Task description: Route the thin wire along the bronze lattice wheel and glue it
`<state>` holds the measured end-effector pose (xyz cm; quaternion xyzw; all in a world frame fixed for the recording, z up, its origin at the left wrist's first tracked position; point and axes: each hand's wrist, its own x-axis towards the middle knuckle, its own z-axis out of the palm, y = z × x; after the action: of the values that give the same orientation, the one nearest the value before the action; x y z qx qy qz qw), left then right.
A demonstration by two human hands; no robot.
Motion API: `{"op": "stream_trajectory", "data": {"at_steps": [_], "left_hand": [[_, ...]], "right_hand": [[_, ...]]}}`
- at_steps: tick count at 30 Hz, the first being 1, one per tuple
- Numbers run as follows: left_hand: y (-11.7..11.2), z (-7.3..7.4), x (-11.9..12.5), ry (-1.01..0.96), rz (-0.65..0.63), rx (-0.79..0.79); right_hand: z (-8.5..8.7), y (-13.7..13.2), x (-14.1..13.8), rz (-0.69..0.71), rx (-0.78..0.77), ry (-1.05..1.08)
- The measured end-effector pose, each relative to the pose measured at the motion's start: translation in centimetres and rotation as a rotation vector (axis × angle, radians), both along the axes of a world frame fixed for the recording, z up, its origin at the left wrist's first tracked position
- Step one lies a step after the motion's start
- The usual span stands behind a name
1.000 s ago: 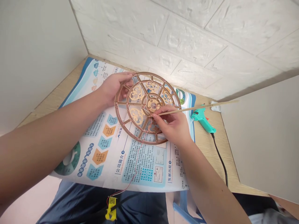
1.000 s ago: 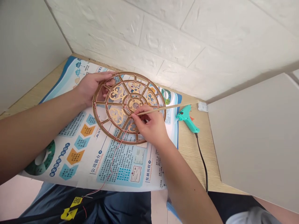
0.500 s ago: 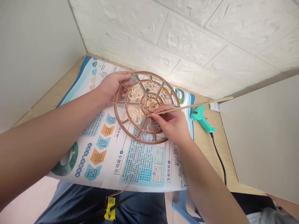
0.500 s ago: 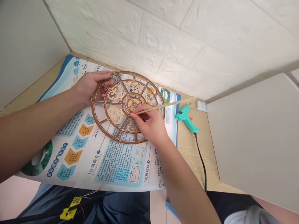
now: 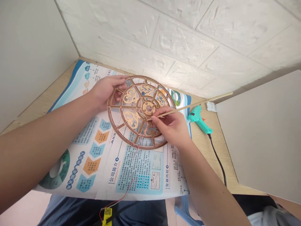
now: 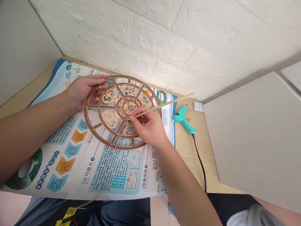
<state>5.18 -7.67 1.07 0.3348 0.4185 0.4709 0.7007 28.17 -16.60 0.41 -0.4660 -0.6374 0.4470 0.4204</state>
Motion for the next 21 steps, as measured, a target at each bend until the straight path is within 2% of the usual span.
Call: {"op": "stream_trajectory", "data": {"at_steps": [21], "left_hand": [[0.03, 0.07, 0.23, 0.048, 0.007, -0.001]], "right_hand": [[-0.23, -0.16, 0.1, 0.016, 0.069, -0.113]]}}
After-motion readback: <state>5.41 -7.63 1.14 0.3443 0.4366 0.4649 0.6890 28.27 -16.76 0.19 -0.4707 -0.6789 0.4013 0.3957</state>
